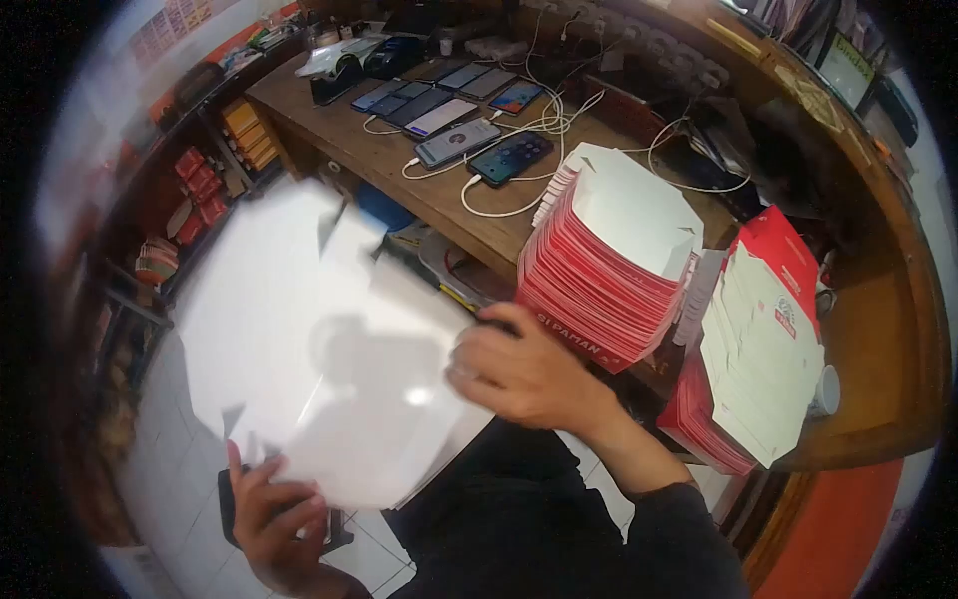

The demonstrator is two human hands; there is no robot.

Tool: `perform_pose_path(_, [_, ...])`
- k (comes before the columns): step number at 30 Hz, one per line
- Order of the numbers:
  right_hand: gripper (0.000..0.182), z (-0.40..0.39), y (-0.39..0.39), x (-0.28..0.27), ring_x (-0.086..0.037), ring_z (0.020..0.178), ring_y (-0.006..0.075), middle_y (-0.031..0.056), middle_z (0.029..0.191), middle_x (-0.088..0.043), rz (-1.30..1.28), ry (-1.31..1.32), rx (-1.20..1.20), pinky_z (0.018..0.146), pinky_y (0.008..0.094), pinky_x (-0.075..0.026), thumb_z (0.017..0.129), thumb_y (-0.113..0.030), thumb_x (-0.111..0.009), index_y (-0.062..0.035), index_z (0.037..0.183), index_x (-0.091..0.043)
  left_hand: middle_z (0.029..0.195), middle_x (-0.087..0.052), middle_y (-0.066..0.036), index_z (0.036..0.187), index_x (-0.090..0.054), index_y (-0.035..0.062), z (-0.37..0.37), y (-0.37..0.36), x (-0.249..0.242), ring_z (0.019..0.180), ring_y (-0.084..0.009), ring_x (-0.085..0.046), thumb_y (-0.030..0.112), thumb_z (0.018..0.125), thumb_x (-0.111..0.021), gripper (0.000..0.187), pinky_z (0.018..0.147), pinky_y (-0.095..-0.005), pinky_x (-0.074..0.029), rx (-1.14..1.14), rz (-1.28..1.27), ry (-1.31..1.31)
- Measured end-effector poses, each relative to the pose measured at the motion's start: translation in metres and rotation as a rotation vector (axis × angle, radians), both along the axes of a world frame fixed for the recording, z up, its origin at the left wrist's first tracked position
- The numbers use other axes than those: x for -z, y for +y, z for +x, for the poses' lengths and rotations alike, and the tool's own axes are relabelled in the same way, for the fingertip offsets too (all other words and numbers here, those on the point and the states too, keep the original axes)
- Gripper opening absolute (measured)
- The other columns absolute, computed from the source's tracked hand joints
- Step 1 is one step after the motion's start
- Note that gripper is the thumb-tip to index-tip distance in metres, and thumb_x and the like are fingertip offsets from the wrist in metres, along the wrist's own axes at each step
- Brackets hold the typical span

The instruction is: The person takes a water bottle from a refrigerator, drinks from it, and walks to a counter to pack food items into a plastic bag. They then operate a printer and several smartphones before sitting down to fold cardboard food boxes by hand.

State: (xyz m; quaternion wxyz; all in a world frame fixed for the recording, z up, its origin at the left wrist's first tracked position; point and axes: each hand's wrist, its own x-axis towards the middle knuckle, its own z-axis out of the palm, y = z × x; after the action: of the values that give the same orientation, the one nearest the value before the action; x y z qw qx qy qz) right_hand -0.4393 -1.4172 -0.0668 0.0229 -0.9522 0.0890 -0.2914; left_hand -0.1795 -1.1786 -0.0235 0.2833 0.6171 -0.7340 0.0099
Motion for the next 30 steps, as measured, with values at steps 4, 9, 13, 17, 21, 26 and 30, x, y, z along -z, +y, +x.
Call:
perform_pose_path(4, [0.033, -0.047, -0.02, -0.022, -0.06, 0.096, 0.026, 0.0083, 0.105, -0.065, -0.242, -0.117, 0.605, 0.083, 0.0405, -0.045, 0.077, -0.006, -0.062, -0.0079, 0.11, -0.069, 0.12, -0.063, -0.021, 0.108, -0.071, 0.0124, -0.012, 0.0, 0.017, 0.12, -0.0395, -0.057, 0.009, 0.068, -0.078, 0.04, 0.105, -0.0612, -0.035, -0.091, -0.334, 0.295])
perform_pose_path(9, [0.036, -0.091, -0.044, -0.017, -0.059, 0.094, 0.0324, 0.0133, 0.102, -0.064, -0.03, -0.027, 1.056, 0.081, 0.0402, -0.048, 0.082, 0.003, -0.054, -0.0062, 0.114, -0.068, 0.128, -0.06, -0.019, 0.113, -0.067, 0.0099, 0.004, -0.009, 0.039, 0.127, -0.0459, -0.052, 0.019, 0.065, -0.081, 0.051, 0.102, -0.0559, -0.043, 0.01, 0.077, 0.428])
perform_pose_path(13, [0.028, -0.116, -0.05, -0.012, -0.058, 0.093, 0.0359, 0.0186, 0.097, -0.063, 0.212, 0.189, 1.031, 0.085, 0.0438, -0.045, 0.089, -0.009, -0.056, -0.0027, 0.115, -0.066, 0.131, -0.059, -0.017, 0.113, -0.07, 0.0084, -0.008, -0.019, 0.051, 0.126, -0.0425, -0.053, 0.007, 0.062, -0.084, 0.053, 0.102, -0.0493, -0.045, 0.075, 0.103, 0.575])
perform_pose_path(17, [0.048, -0.099, -0.053, -0.009, -0.057, 0.11, 0.0393, 0.0211, 0.103, -0.065, 0.456, 0.271, 1.183, 0.106, 0.0472, -0.034, 0.103, -0.037, -0.037, -0.0001, 0.111, -0.066, 0.13, -0.059, -0.017, 0.115, -0.069, 0.0058, -0.018, -0.026, 0.061, 0.126, -0.0385, -0.054, 0.008, 0.068, -0.082, 0.049, 0.103, -0.046, -0.046, 0.114, 0.194, 0.679])
perform_pose_path(21, [0.059, -0.093, -0.069, -0.018, -0.055, 0.119, 0.04, 0.0231, 0.122, -0.062, 0.659, 0.417, 1.255, 0.114, 0.0587, -0.017, 0.103, -0.05, -0.033, -0.002, 0.124, -0.059, 0.135, -0.054, -0.019, 0.125, -0.062, 0.0054, -0.038, -0.048, 0.109, 0.13, -0.0405, -0.049, 0.016, 0.077, -0.079, 0.052, 0.106, -0.0482, -0.042, 0.116, 0.327, 0.61])
perform_pose_path(26, [0.064, -0.055, -0.099, 0.0, -0.054, 0.121, 0.0414, 0.0275, 0.129, -0.057, 0.338, 0.232, 0.986, 0.111, 0.0439, -0.032, 0.097, -0.05, -0.048, 0.0034, 0.133, -0.052, 0.142, -0.049, -0.018, 0.131, -0.056, 0.0066, -0.074, -0.069, 0.193, 0.135, -0.043, -0.041, 0.03, 0.082, -0.075, 0.057, 0.108, -0.0478, -0.039, 0.044, 0.346, 0.183])
perform_pose_path(30, [0.076, -0.039, -0.099, 0.0, -0.05, 0.127, 0.0406, 0.0305, 0.135, -0.051, 0.421, 0.191, 0.886, 0.109, 0.0418, -0.036, 0.092, -0.046, -0.059, 0.0092, 0.141, -0.04, 0.14, -0.052, -0.019, 0.128, -0.057, 0.0059, -0.071, -0.065, 0.209, 0.13, -0.0409, -0.047, 0.024, 0.089, -0.068, 0.045, 0.102, -0.0466, -0.044, 0.041, 0.339, 0.133])
